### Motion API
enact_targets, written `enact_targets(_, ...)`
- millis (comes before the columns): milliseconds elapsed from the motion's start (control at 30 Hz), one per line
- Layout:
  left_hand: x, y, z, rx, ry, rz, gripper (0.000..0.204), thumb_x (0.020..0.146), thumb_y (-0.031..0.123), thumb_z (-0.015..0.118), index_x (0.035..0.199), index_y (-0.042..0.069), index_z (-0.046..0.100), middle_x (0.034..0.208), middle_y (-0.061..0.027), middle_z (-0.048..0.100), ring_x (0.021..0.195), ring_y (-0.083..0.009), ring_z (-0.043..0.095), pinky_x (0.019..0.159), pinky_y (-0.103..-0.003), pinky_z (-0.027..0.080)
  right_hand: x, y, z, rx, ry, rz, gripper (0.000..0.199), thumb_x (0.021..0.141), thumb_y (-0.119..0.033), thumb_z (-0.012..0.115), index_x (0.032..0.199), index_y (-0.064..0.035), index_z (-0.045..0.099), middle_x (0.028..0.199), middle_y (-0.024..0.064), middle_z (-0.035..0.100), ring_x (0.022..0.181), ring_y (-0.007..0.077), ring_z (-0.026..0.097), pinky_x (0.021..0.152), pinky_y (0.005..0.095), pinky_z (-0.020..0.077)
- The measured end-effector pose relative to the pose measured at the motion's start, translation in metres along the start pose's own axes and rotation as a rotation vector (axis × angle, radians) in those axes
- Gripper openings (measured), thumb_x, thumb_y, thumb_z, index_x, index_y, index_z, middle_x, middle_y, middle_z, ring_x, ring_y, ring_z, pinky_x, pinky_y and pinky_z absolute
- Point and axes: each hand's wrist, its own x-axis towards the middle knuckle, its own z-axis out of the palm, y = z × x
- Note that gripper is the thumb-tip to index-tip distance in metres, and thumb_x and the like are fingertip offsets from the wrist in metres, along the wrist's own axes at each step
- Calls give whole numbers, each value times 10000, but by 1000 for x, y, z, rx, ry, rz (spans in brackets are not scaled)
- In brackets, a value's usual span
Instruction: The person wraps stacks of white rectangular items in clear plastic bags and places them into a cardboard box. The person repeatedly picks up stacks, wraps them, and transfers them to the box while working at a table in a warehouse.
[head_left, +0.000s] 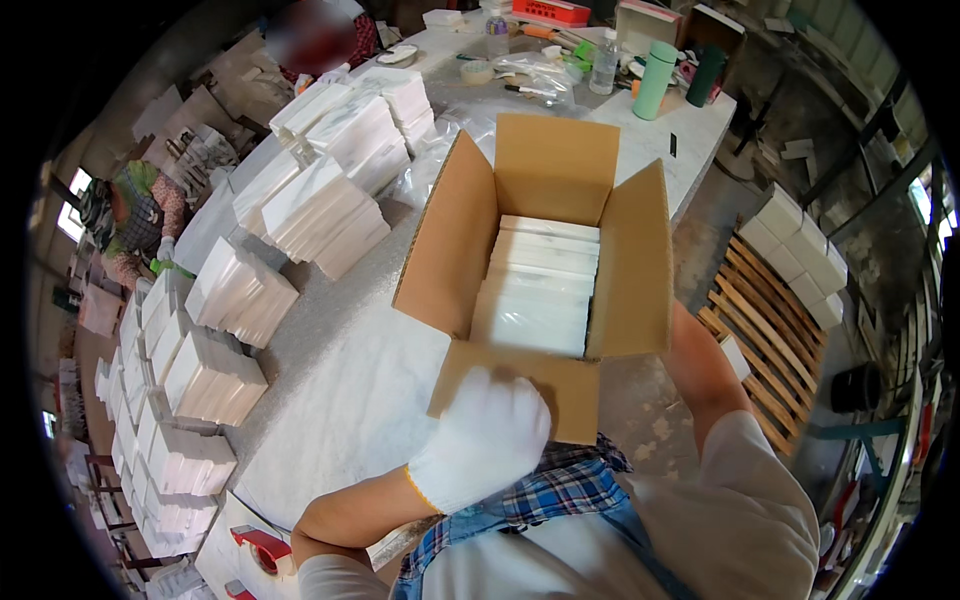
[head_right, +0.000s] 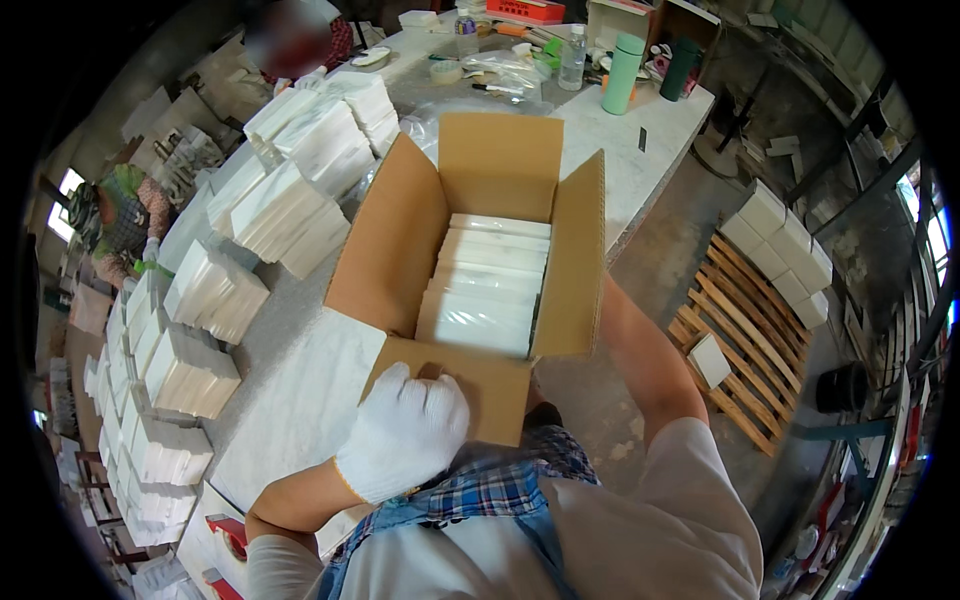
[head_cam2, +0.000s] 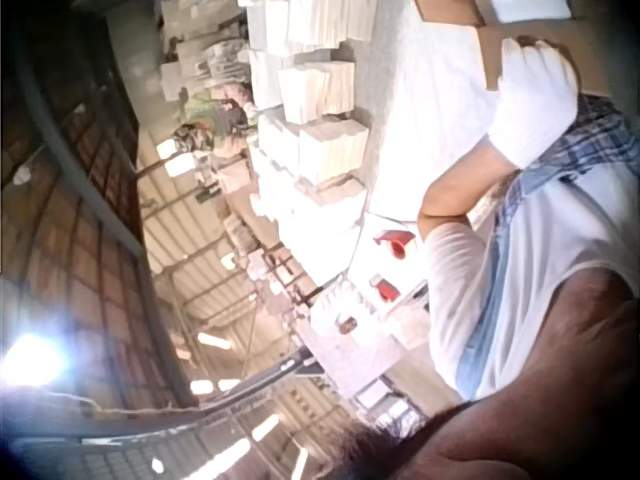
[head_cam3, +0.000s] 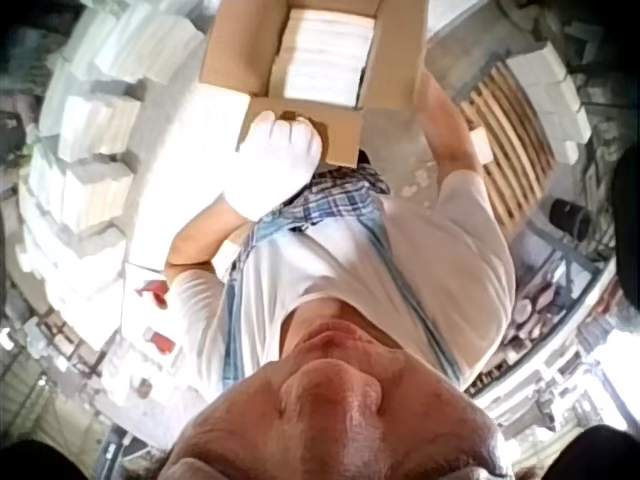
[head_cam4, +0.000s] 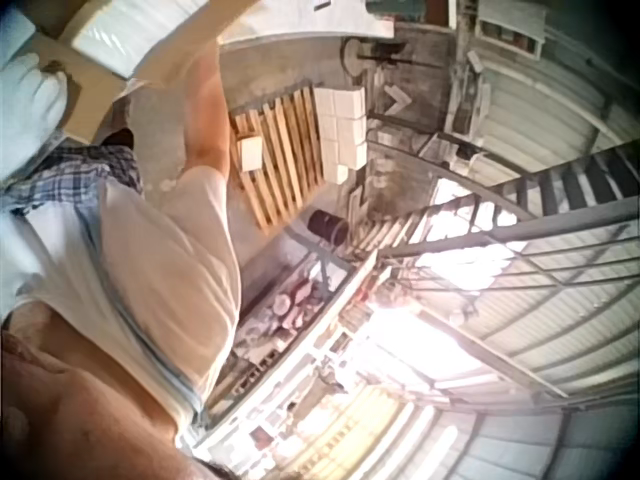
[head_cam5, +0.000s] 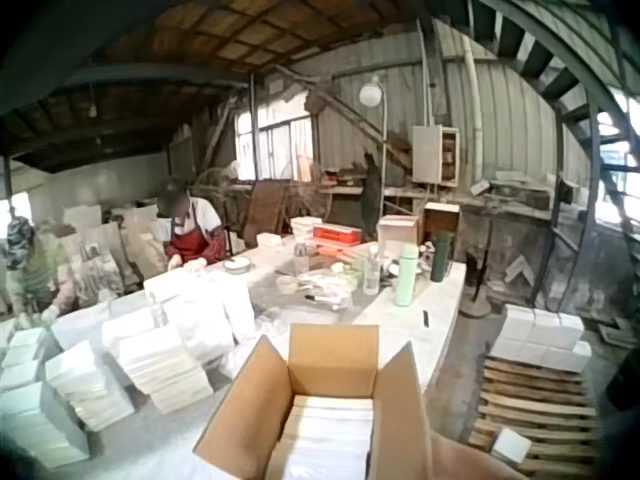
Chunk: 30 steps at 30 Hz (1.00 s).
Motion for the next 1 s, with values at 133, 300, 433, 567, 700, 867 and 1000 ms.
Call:
enact_targets(133, 13, -35, -14, -415, -29, -53, 671, 825, 716, 640, 803, 47, 675, 758, -138, 605, 698, -336, 634, 671, -437, 501, -6, -23, 27, -2, -27, -67, 509, 1038, -413, 612, 1324, 6, 650, 1235, 82, 691, 1191, 199, 609, 1017, 335, 473)
enact_targets(300, 29, -72, 39, -551, -73, -150, 596, 875, 558, 722, 1102, 9, 670, 983, -187, 684, 907, -385, 676, 804, -442, 537, -22, -105, 79, -111, -12, -376, 474, 1038, -389, 612, 1288, 8, 680, 1188, 80, 714, 1164, 191, 619, 1002, 330, 475)
enact_targets(433, 53, -76, 25, -700, -648, -269, 643, 768, 507, 756, 1128, -19, 673, 844, -217, 695, 796, -385, 706, 746, -484, 561, -85, -177, 94, -381, -96, -675, 460, 1065, -347, 576, 1302, 31, 688, 1237, 95, 710, 1163, 201, 632, 1044, 338, 463)
enact_targets(567, 51, -55, 40, -484, -611, -330, 396, 750, 382, 779, 955, 45, 752, 850, -181, 743, 817, -370, 734, 712, -481, 571, -187, -198, 126, -1077, -245, -1027, 344, 1010, -201, 626, 1302, -42, 716, 1242, 148, 725, 1150, 242, 670, 1033, 394, 501)
enact_targets(700, 33, -41, 63, -409, -296, -372, 287, 824, 341, 725, 954, 87, 758, 801, -156, 735, 752, -357, 727, 699, -478, 576, -219, -181, 131, -1550, -595, -1286, 421, 828, -306, 797, 1171, -76, 714, 1060, 138, 719, 1047, 359, 666, 933, 458, 520)
enact_targets(867, 22, -41, 75, -409, -113, -302, 265, 818, 334, 728, 922, 92, 754, 706, -138, 699, 703, -345, 716, 671, -465, 569, -251, -165, 143, -2006, -670, -1131, 514, 743, -468, 845, 1027, -74, 677, 885, 94, 691, 895, 307, 658, 831, 413, 499)
enact_targets(1000, 27, -49, 51, -247, -364, -228, 311, 842, 350, 738, 1056, 125, 764, 981, -163, 740, 986, -352, 700, 1006, -494, 497, -263, -145, 152, -2261, -652, -1023, 516, 753, -516, 844, 976, -88, 661, 845, 69, 690, 861, 249, 655, 791, 364, 481)
